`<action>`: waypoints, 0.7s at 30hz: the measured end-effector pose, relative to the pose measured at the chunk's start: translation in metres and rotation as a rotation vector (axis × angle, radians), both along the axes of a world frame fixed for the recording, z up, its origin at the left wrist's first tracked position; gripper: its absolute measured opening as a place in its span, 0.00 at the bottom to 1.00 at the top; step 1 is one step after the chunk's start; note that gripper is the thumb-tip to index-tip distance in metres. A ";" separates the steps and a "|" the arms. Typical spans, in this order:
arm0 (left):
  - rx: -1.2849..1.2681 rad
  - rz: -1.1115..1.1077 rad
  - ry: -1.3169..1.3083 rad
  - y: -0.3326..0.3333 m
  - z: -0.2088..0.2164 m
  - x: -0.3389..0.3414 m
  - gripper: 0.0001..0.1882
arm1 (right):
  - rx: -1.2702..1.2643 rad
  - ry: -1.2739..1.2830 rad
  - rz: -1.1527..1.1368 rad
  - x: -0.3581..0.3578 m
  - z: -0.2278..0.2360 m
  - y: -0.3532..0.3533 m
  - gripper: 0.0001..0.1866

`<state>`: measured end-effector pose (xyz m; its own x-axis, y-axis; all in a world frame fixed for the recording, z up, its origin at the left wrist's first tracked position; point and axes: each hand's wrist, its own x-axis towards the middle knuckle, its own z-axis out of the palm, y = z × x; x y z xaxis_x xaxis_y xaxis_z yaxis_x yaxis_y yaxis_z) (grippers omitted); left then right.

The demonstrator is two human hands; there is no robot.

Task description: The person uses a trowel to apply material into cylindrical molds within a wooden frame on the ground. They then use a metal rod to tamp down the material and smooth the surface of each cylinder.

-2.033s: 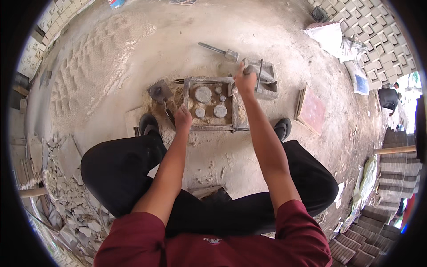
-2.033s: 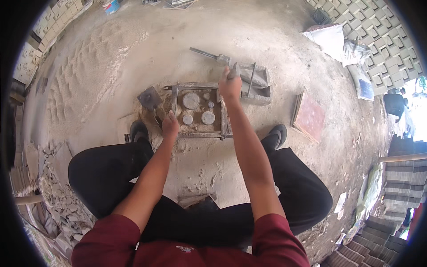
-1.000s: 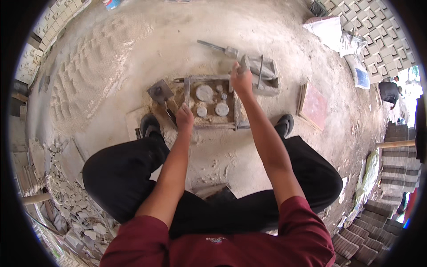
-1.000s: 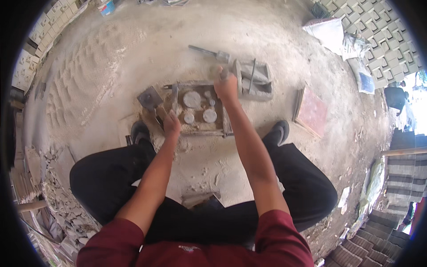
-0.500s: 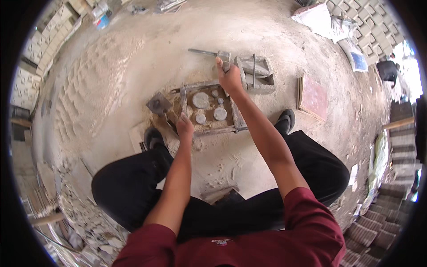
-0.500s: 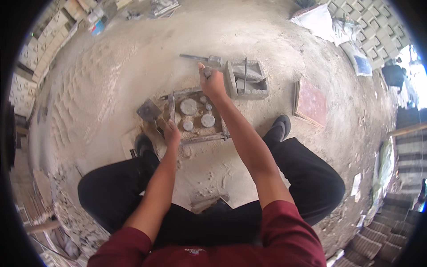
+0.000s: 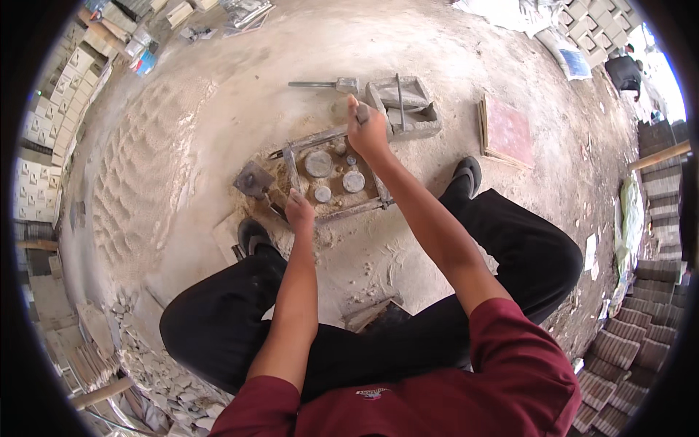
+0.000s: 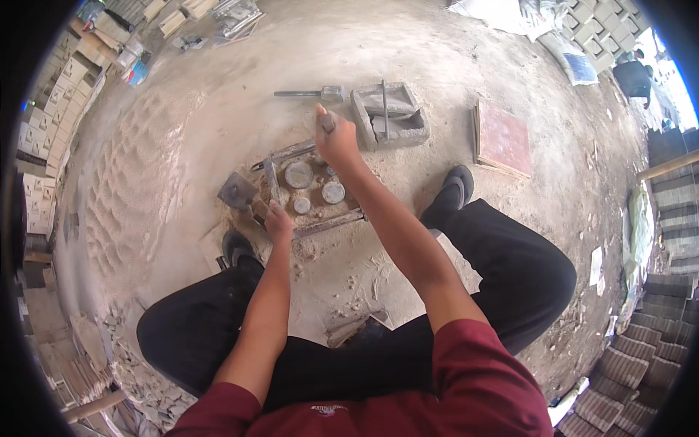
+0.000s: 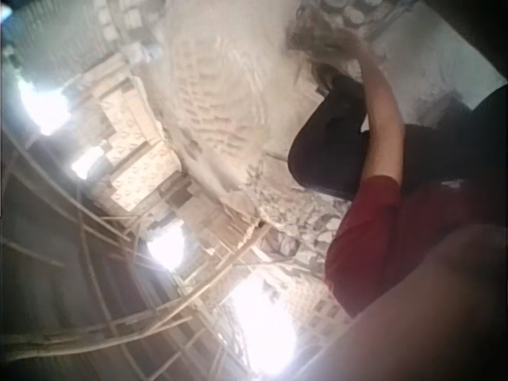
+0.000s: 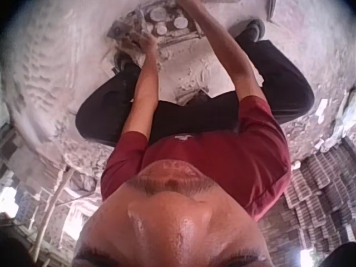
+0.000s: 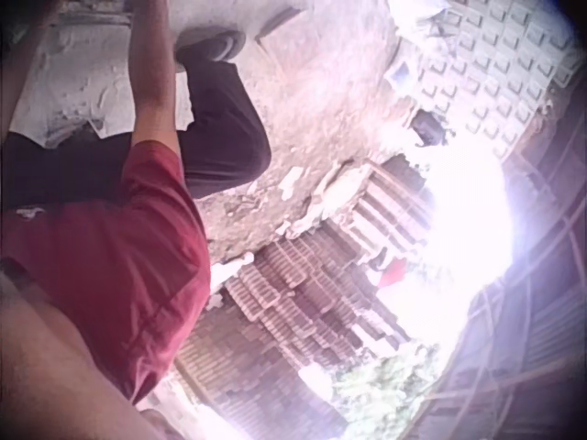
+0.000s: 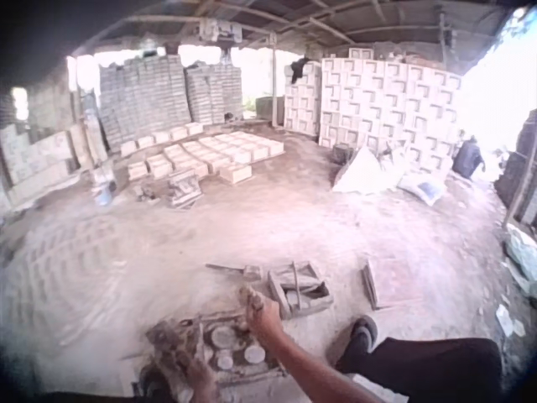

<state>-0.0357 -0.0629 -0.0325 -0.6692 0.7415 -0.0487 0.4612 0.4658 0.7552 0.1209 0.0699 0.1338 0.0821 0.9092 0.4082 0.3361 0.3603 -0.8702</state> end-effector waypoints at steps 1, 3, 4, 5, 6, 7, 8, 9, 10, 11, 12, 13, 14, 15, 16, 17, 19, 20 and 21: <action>-0.020 0.011 -0.015 -0.003 0.001 0.004 0.34 | 0.127 0.016 -0.012 0.004 -0.007 -0.006 0.26; -0.035 0.000 -0.012 -0.001 0.003 0.001 0.34 | -0.006 -0.019 0.033 0.009 -0.001 0.004 0.24; -0.041 -0.018 -0.003 0.001 0.004 -0.003 0.33 | -0.128 -0.050 0.071 0.007 0.006 0.008 0.22; -0.041 -0.008 -0.003 -0.001 0.004 -0.004 0.33 | -0.127 -0.051 0.081 0.006 0.009 0.000 0.22; 0.028 0.017 0.014 -0.006 0.000 -0.003 0.33 | -0.049 -0.019 0.044 0.006 0.005 -0.013 0.22; 0.095 0.043 0.033 -0.011 -0.004 -0.003 0.32 | 0.029 0.014 0.008 0.005 0.003 -0.021 0.22; 0.088 0.062 0.033 -0.013 -0.006 -0.009 0.32 | 0.022 0.014 0.026 0.001 0.003 -0.021 0.22; 0.010 0.010 -0.025 -0.009 0.001 0.001 0.32 | -0.030 -0.007 0.015 0.014 0.003 -0.021 0.22; -0.059 -0.027 -0.063 -0.003 0.004 -0.005 0.32 | -0.074 -0.007 0.020 0.011 0.007 -0.019 0.23; -0.064 -0.024 -0.062 0.000 0.006 -0.004 0.32 | -0.119 -0.007 0.024 0.009 0.010 -0.020 0.23; -0.018 0.004 -0.038 -0.001 0.004 0.002 0.32 | -0.073 -0.034 0.005 0.015 0.008 -0.025 0.23; 0.028 0.030 -0.015 -0.002 0.004 0.006 0.32 | -0.084 -0.037 0.003 0.017 0.000 -0.024 0.23; 0.019 0.027 -0.018 -0.001 0.004 0.005 0.32 | 0.087 -0.071 0.020 0.018 -0.009 -0.020 0.24; -0.005 0.017 -0.020 0.003 0.004 0.000 0.32 | 0.259 -0.100 0.042 0.015 -0.006 -0.022 0.25; -0.027 0.005 -0.023 0.003 0.003 -0.003 0.32 | -0.157 -0.100 0.086 0.017 0.000 -0.023 0.25; -0.031 0.006 -0.023 0.000 0.003 -0.002 0.32 | -0.161 -0.101 0.086 0.018 0.002 -0.032 0.25; -0.050 0.032 0.008 -0.002 -0.001 0.000 0.31 | -0.078 -0.016 0.002 0.019 0.007 -0.048 0.26; -0.048 0.036 0.007 -0.002 -0.002 -0.003 0.31 | -0.077 -0.017 0.006 0.018 0.006 -0.050 0.26; -0.058 0.013 -0.001 0.002 -0.001 -0.006 0.31 | -0.109 -0.051 0.014 0.017 0.006 -0.052 0.26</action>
